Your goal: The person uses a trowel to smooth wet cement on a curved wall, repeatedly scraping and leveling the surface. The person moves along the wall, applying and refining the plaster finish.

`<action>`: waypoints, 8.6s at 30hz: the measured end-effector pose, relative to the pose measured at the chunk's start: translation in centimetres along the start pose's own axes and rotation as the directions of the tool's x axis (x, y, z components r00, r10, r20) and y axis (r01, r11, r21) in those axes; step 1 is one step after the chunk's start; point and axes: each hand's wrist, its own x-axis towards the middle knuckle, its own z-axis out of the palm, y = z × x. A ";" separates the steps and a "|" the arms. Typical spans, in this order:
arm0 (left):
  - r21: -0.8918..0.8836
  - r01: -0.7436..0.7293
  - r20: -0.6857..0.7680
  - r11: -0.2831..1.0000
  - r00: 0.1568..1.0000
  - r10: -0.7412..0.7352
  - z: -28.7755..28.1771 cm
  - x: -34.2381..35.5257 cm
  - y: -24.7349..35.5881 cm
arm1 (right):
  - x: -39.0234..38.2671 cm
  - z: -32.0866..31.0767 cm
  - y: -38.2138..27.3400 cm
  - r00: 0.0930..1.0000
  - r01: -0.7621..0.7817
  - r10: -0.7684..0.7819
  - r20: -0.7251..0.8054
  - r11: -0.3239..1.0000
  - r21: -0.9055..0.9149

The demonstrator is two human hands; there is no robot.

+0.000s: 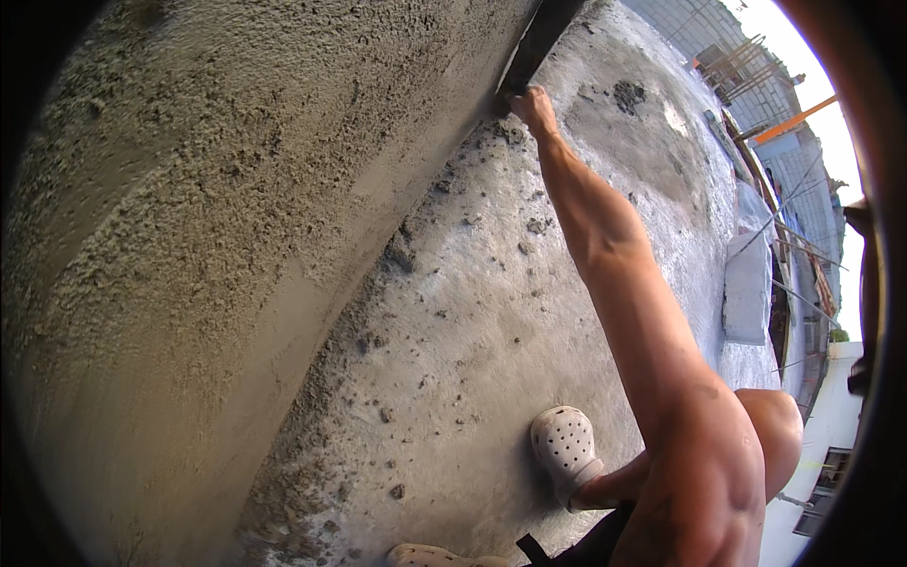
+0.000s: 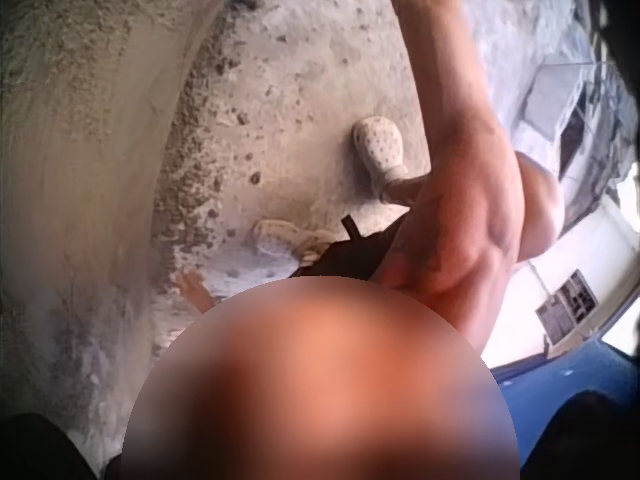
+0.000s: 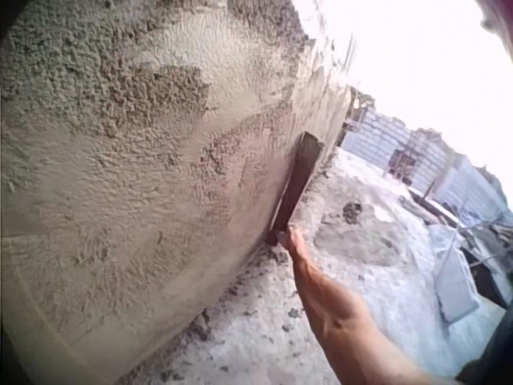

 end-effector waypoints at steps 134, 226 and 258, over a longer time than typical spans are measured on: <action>0.015 -0.906 0.313 0.423 0.406 0.859 -4.5 -8.7 28.6 | -39.4 -7.0 -14.4 0.884 -0.365 0.454 0.110 0.525 0.768; 0.517 -0.746 0.027 0.421 0.506 0.862 2.4 -26.2 40.4 | 3.1 -10.2 -10.2 0.556 -0.723 0.740 0.378 0.207 0.659; 0.448 -0.781 0.070 0.435 0.516 0.854 3.3 -26.6 44.2 | -3.1 -22.9 -19.0 0.864 0.162 0.394 -0.314 0.372 0.914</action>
